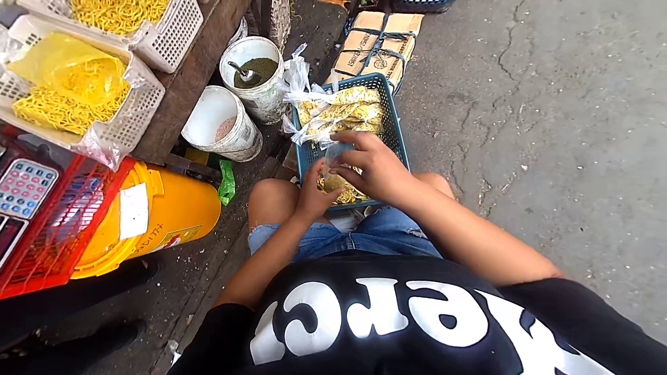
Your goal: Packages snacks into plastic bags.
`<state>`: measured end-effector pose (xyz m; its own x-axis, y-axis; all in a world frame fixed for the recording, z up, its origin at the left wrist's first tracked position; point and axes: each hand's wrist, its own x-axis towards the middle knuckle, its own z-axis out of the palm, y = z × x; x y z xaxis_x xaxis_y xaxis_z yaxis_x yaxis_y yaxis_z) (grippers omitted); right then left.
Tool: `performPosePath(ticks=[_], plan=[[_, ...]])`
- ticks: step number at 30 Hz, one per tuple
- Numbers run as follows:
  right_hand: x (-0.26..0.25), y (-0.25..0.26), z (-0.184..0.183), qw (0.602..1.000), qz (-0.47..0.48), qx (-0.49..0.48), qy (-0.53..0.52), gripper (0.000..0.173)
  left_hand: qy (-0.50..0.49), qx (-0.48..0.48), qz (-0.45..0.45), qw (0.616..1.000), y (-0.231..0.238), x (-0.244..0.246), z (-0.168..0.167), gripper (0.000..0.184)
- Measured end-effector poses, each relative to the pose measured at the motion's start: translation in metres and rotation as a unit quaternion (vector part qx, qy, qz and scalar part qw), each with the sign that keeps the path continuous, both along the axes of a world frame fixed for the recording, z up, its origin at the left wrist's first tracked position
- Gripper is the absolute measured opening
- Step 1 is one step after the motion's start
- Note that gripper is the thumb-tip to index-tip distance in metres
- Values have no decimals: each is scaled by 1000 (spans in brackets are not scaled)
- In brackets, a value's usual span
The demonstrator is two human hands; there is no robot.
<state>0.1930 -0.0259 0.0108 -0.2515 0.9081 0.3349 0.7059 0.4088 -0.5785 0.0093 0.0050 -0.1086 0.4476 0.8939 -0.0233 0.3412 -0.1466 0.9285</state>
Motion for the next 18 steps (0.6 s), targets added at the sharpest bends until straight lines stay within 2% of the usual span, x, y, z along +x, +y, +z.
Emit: performPosePath(ticks=[3,5,8,10,13,14,15,16,18], plan=[[-2,6,11,1000,10,8,-18,11,-5,-44,-26,999,5,-1,5,96],[-3,5,24,999,18,28,-7,13,15,-73,-35,997,4,-1,12,86],[-1,2,37,1000,17,-10,12,10,8,-95,-29,995,3,2,16,61],[3,0,44,996,-3,-19,84,12,1,-103,-24,994,3,5,19,55],[13,-1,48,978,-53,-51,197,16,3,-115,-31,993,-1,12,24,63],[17,0,47,970,-70,-62,225,17,9,-117,-34,992,-1,13,25,61],[21,0,44,961,-87,-68,254,20,10,-125,-42,991,0,15,28,56],[27,0,40,951,-101,-73,282,30,1,-137,-53,989,1,18,32,51],[42,-7,31,937,-110,-107,314,65,-38,-172,-76,981,2,23,40,43]])
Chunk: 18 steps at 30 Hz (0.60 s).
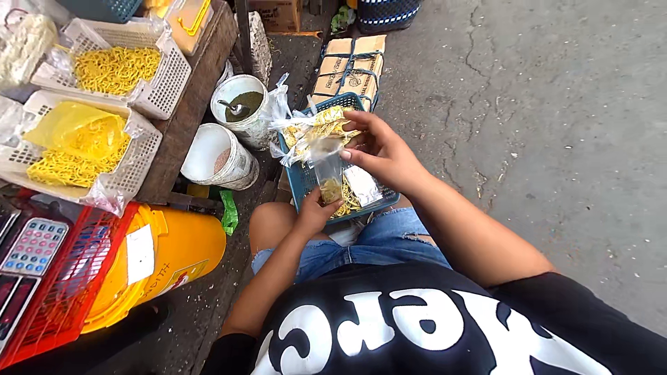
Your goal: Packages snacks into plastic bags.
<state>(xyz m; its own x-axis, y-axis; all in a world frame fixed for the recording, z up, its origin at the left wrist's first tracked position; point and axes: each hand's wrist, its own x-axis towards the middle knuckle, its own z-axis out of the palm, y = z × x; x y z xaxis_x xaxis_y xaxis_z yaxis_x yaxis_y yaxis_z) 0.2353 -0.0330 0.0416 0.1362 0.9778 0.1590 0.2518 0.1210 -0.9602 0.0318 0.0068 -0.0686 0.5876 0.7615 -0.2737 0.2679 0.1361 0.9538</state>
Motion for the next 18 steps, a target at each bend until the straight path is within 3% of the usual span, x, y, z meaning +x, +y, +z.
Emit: performPosePath(ticks=[2,3,6,8,12,16,18], plan=[[4,-10,-17,997,42,-65,16,84,-1,-26,-42,999,2,-8,11,40],[-3,-14,-28,991,81,-100,22,79,25,-27,-77,996,2,-15,19,40],[-17,-21,-48,976,138,-165,-17,32,116,4,-234,965,8,-6,40,41],[-14,-19,-49,982,88,-166,0,28,105,-7,-266,958,10,2,43,43],[-6,-21,-41,983,-22,-152,97,28,-7,15,-141,990,9,22,41,65],[-7,-27,-46,974,-128,-121,144,26,5,118,-30,992,-14,48,29,64],[-4,-29,-49,971,-144,-112,153,26,-11,136,4,991,-20,51,19,54]])
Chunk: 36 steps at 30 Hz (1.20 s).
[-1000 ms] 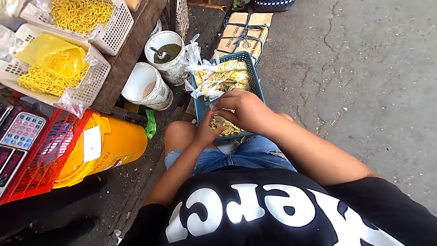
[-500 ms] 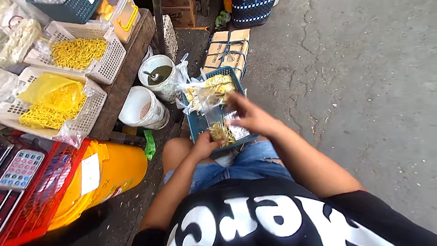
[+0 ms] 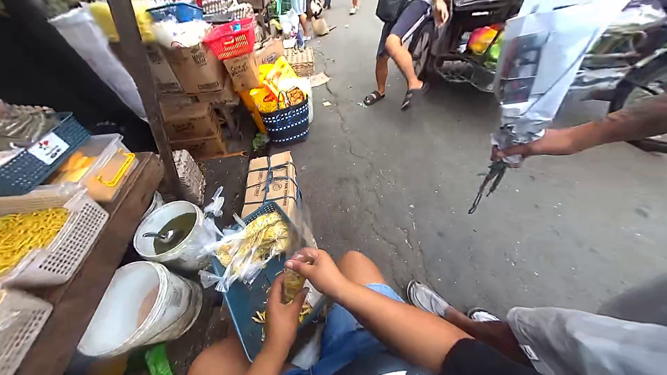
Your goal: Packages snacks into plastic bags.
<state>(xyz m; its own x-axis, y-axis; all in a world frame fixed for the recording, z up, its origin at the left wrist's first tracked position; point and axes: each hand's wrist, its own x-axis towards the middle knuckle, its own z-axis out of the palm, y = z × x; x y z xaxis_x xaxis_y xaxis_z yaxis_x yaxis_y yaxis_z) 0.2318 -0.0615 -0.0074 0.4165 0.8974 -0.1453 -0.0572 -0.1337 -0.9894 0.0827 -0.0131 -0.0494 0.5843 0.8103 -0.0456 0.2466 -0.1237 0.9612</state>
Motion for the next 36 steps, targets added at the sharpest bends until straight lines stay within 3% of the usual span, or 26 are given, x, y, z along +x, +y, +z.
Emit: performPosePath(ticks=[3,6,9,11,14,16,18,21,23,25,29,34,36], plan=[[4,-7,-6,996,93,1,14,31,-27,-15,12,999,3,-12,-4,27],[1,-14,-13,980,201,-14,-7,56,-37,-41,2,998,5,-29,-1,20],[-8,-16,-21,978,195,-24,-62,54,-7,-45,4,999,2,-42,0,27],[-14,-13,-29,974,208,-39,-79,62,34,-51,12,998,2,-48,-3,35],[-18,-8,-48,972,187,-100,-96,63,132,-98,-3,986,9,-66,-11,62],[-4,-3,-57,962,101,-116,-226,53,210,-8,31,977,26,-87,1,70],[17,-7,-61,924,43,-105,-365,55,264,56,103,957,39,-115,14,66],[31,-3,-83,908,76,-230,-342,73,317,-76,102,940,42,-144,-19,72],[31,8,-96,904,97,-316,-272,51,278,-169,70,943,38,-132,-49,63],[31,16,-89,897,83,-333,-280,39,256,-173,117,944,36,-108,-55,49],[50,27,-74,911,65,-262,-313,38,251,-180,133,942,42,-92,-24,44],[79,30,-88,930,19,-247,-272,35,171,-119,54,977,65,-99,-32,51],[85,29,-101,932,4,-259,-253,35,197,-106,120,967,89,-116,-28,47]])
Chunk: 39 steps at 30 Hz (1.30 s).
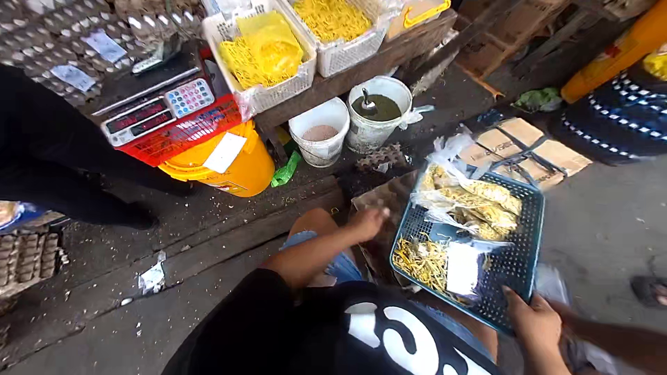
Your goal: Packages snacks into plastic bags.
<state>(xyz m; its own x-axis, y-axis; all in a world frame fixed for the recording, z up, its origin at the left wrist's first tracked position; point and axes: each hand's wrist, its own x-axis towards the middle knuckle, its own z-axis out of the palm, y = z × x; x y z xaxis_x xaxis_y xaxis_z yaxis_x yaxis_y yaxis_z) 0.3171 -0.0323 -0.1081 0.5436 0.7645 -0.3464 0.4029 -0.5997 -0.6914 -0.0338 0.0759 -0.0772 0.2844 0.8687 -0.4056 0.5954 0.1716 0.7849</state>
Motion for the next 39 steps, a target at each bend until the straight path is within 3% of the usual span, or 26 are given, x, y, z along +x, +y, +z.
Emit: performPosePath(ticks=[2,5,7,9,13,17,20,23,27,29,32,35,39], plan=[[6,-2,1,999,-49,6,22,33,85,6,33,996,43,-10,-18,42],[-1,-2,30,994,-101,4,46,28,160,-67,-23,984,90,-7,-62,48],[-4,-5,57,991,-121,-3,52,22,190,-128,-59,972,103,6,-63,42],[-4,-15,88,987,-148,-6,56,19,228,-129,-61,963,108,18,-58,43],[-8,-37,154,980,-192,-15,56,16,242,-93,-98,961,115,20,-28,49],[-38,-48,236,966,-251,-33,52,17,147,-194,-123,962,119,7,26,70],[-71,-63,278,953,-297,-30,48,27,89,-187,-189,960,125,-7,64,47],[-99,-63,301,943,-332,-23,20,31,-12,-156,-142,977,141,-58,117,41],[-103,-60,283,940,-342,8,-10,32,43,-68,-50,995,136,-149,167,48],[-101,-46,264,945,-327,14,-14,29,68,-34,-25,997,117,-176,162,64],[-94,-14,226,959,-282,-13,0,30,137,-95,14,986,83,-200,147,72],[-88,14,167,976,-212,-50,18,36,288,-148,17,946,39,-210,152,68],[-56,15,54,997,-12,-74,-6,44,333,-242,132,902,-53,-219,154,66]])
